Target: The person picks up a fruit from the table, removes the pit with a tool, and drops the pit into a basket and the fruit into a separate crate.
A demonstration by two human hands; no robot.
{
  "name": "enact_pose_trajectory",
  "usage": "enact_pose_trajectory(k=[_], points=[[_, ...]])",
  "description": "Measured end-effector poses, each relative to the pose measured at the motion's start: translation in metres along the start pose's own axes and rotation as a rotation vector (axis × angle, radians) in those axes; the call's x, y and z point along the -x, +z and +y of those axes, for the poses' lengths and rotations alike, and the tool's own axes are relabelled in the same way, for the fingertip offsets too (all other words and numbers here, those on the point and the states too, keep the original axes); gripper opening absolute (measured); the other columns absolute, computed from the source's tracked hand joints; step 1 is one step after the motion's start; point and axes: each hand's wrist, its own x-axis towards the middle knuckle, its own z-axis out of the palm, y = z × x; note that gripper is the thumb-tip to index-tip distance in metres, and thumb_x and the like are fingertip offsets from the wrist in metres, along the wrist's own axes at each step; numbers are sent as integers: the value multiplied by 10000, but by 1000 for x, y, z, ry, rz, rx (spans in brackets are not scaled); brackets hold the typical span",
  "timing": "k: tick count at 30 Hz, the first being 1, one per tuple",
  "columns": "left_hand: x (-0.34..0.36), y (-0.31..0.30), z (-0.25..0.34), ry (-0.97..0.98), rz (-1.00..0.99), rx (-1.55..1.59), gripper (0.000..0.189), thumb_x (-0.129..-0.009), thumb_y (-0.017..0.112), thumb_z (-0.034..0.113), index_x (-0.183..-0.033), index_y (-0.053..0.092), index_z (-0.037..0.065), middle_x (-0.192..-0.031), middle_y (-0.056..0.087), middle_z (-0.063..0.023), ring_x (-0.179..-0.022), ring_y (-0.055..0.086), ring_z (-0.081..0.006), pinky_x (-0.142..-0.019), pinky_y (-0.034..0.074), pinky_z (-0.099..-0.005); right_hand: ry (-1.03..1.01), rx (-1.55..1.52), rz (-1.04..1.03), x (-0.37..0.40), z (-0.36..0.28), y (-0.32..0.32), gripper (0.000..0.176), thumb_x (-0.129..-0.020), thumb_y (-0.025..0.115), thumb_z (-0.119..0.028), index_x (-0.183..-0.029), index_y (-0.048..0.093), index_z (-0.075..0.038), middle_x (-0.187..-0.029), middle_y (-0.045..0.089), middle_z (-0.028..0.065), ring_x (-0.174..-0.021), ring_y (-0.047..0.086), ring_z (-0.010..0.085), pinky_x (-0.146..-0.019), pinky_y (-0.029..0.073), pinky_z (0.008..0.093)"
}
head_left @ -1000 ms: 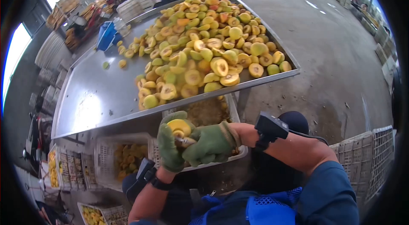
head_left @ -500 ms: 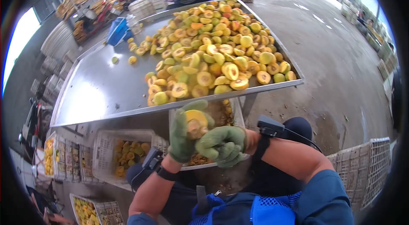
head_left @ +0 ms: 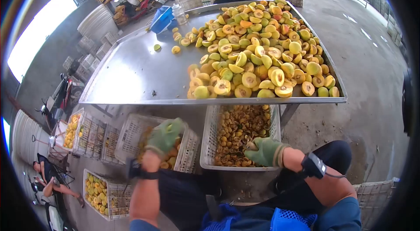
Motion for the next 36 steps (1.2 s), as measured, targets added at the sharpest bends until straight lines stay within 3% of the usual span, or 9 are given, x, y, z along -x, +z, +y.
enact_pose_trajectory(k=[3,6,8,13,17,20,25,29,36], points=[[1,-24,-42,-86,143,-914,584,-966,633,481,-1271,668,-16,-1107,728,-213,-1052,698,-362,-948,541,-418,-126,118,139,21,-15,-9,399,-983,567,-424,-1142,666,-71,-1049,718,207,-1032,691,406,-904,537,481],[-55,-18,56,-77,68,-204,600,-945,663,455,-1328,639,-6,-1191,699,-261,-1136,662,-407,-992,515,-435,136,-116,129,25,-41,-30,401,-972,597,-434,-1123,672,-70,-1017,735,203,-992,701,404,-889,536,482],[-104,19,63,131,200,-132,615,-925,683,433,-1338,607,-16,-1157,715,-224,-1042,691,-400,-911,548,-456,68,-150,224,21,-34,-28,370,-982,596,-410,-1115,669,-73,-1035,731,207,-972,697,416,-866,536,491],[-190,97,89,97,-30,-420,588,-905,681,506,-1235,669,19,-1109,719,-220,-1076,660,-417,-934,507,-497,72,-389,451,24,-28,-40,339,-985,619,-371,-1114,642,-58,-1011,732,205,-955,695,416,-828,532,487],[-168,110,103,342,124,-457,539,-901,699,491,-1196,686,41,-1068,718,-200,-1053,670,-377,-949,508,-461,59,-703,631,14,-8,-35,315,-984,650,-326,-1116,637,-40,-910,725,188,-856,708,363,-785,539,431],[-151,105,106,338,132,108,412,-945,699,369,-1188,696,37,-1038,715,-156,-990,686,-262,-921,525,-390,162,-740,674,6,-3,-41,324,-967,676,-315,-1091,649,-17,-883,722,169,-809,704,292,-764,536,393],[-80,73,163,38,-418,820,405,-1076,561,324,-1228,686,-31,-1064,707,-40,-974,652,-102,-869,548,-276,-107,-1041,817,-9,-15,-52,201,-975,675,-225,-1000,627,-31,-753,598,-16,-663,508,46,-578,445,242],[-43,120,161,-200,-2,1306,693,-1093,364,578,-1236,653,-35,-1073,703,-63,-952,665,-122,-860,561,-282,91,-1318,560,7,-48,-52,200,-962,680,-215,-1003,643,-23,-775,627,-9,-619,533,50,-552,475,279],[-30,142,143,-353,73,1387,767,-1029,365,704,-1181,679,21,-1021,736,-86,-906,711,-188,-808,592,-314,-109,-333,951,-17,-25,3,180,-961,660,-221,-998,597,-57,-775,688,160,-680,677,352,-607,512,458]])
